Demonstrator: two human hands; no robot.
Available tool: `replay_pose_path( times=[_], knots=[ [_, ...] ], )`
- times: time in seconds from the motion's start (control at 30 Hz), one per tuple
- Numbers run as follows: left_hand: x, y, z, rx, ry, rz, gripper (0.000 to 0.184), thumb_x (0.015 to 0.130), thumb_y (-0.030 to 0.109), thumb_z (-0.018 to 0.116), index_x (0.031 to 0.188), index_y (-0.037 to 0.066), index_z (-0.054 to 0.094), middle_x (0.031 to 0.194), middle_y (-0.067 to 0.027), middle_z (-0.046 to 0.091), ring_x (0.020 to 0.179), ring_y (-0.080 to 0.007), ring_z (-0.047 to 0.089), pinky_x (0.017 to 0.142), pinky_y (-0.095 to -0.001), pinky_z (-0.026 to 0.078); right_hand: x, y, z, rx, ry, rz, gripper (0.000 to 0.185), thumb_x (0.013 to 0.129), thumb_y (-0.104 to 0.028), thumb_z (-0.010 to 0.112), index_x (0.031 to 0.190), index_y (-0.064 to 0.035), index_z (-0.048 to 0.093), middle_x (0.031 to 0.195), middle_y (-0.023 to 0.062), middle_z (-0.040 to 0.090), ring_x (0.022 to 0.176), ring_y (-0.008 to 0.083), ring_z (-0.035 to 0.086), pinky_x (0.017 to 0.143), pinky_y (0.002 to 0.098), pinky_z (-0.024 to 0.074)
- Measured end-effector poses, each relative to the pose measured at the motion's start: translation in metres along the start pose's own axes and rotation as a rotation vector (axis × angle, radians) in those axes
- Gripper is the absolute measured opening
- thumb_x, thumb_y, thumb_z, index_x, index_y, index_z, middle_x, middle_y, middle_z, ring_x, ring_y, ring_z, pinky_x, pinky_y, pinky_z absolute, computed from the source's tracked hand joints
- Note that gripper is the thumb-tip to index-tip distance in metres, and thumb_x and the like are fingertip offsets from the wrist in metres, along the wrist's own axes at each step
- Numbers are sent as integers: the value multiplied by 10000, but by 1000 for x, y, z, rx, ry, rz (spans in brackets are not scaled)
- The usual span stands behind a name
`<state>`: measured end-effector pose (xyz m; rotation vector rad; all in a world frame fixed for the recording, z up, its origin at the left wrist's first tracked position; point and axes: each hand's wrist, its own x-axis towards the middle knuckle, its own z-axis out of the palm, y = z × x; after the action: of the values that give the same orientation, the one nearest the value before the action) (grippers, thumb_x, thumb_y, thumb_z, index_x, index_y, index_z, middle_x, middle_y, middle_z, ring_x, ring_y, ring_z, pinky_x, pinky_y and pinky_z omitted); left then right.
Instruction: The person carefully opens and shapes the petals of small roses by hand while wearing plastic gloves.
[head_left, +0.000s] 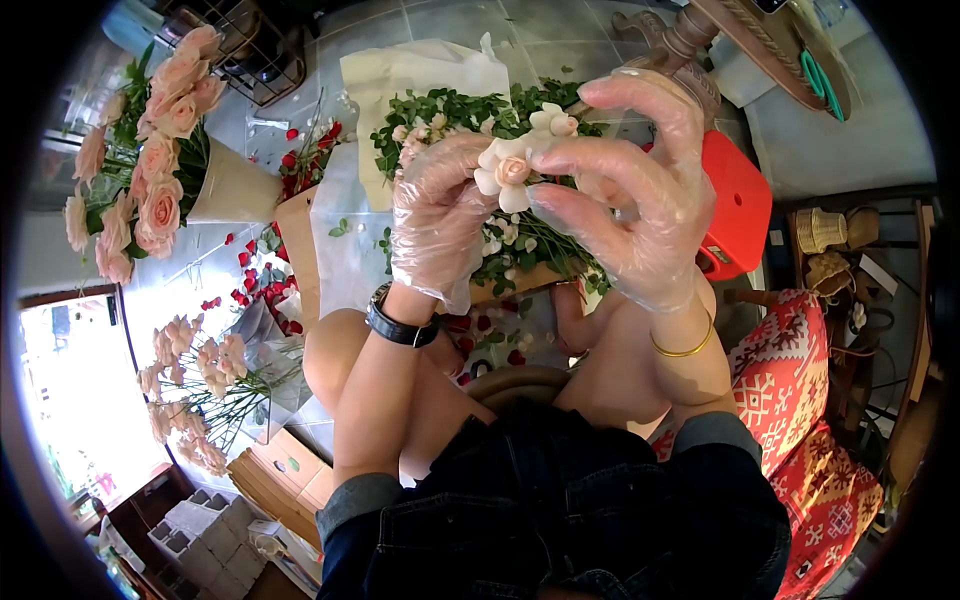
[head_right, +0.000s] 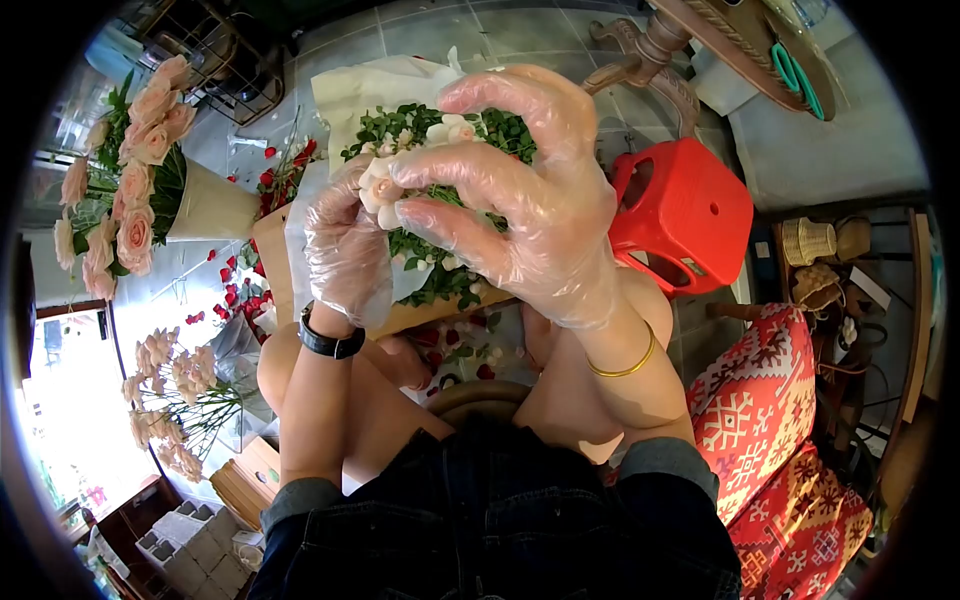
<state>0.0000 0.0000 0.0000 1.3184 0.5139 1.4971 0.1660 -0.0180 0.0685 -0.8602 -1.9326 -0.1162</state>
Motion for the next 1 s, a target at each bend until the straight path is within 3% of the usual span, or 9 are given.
replay_pose_path(
  times=[0.07, 0.27, 0.4, 0.47, 0.6, 0.67, 0.8, 0.9, 1.0],
  knots=[
    [0, 2, 0, -5, -10, -50, 203, 817, 106, 642, 994, 8, 631, 986, -99, 600, 901, -184, 556, 734, -284, 464, 1, -4, 2, 26, 4, 146, 207, 621, -215, 772, 799, -170, 678, 1060, 40, 523, 1024, 259, 471, 855, 340, 408],
    [-2, 0, 2, -17, -10, -136, 204, 814, 111, 646, 983, -3, 631, 975, -100, 604, 904, -183, 552, 750, -290, 464, 1, -2, 3, 49, -13, 145, 198, 610, -201, 776, 758, -152, 653, 1056, 36, 526, 1011, 249, 483, 849, 340, 414],
    [-1, 4, 4, -14, -25, -61, 195, 818, 113, 642, 973, -5, 632, 989, -103, 604, 904, -188, 552, 762, -297, 465, 0, -1, 2, 91, -11, 190, 196, 612, -202, 776, 749, -153, 644, 1059, 34, 531, 1005, 245, 491, 843, 337, 420],
    [-1, 5, 4, -42, -35, -61, 172, 812, 96, 642, 947, -11, 633, 991, -110, 606, 895, -198, 558, 764, -306, 461, 1, 1, -2, 66, -70, 132, 236, 606, -198, 784, 752, -97, 629, 1096, 98, 545, 1028, 237, 530, 832, 326, 450],
    [2, 7, 0, 20, -100, -119, 161, 797, 88, 651, 917, -17, 634, 978, -116, 609, 876, -204, 563, 756, -310, 457, 2, 1, -1, 103, -93, 141, 217, 615, -161, 777, 755, -96, 626, 1109, 103, 541, 1027, 234, 535, 865, 334, 439],
    [1, 6, -2, 20, -122, -144, 164, 785, 95, 659, 897, -22, 635, 958, -115, 612, 853, -207, 567, 740, -303, 451, 2, 0, 1, 219, -77, 247, 175, 631, -179, 760, 758, -144, 644, 1087, 37, 536, 1006, 224, 507, 817, 310, 437],
    [2, 10, 0, 76, -121, -118, 178, 787, 113, 661, 901, -21, 635, 931, -102, 609, 812, -191, 558, 702, -287, 448, 1, 1, 1, 239, -90, 262, 149, 653, -178, 743, 760, -146, 645, 1090, 40, 540, 1003, 221, 512, 816, 304, 440],
    [2, 13, 0, 109, -127, -158, 162, 793, 89, 646, 909, -23, 632, 890, -84, 596, 766, -164, 539, 662, -272, 442, 1, 3, 0, 237, -105, 270, 135, 663, -182, 733, 757, -141, 643, 1091, 45, 546, 1008, 219, 512, 833, 305, 435],
    [3, 13, 2, 51, -104, -211, 141, 795, 53, 628, 916, -19, 632, 847, -66, 578, 734, -137, 518, 629, -253, 433, 1, 4, -2, 235, -165, 252, 172, 670, -140, 732, 749, -51, 607, 1142, 137, 522, 1061, 242, 524, 953, 364, 384]
  ],
)
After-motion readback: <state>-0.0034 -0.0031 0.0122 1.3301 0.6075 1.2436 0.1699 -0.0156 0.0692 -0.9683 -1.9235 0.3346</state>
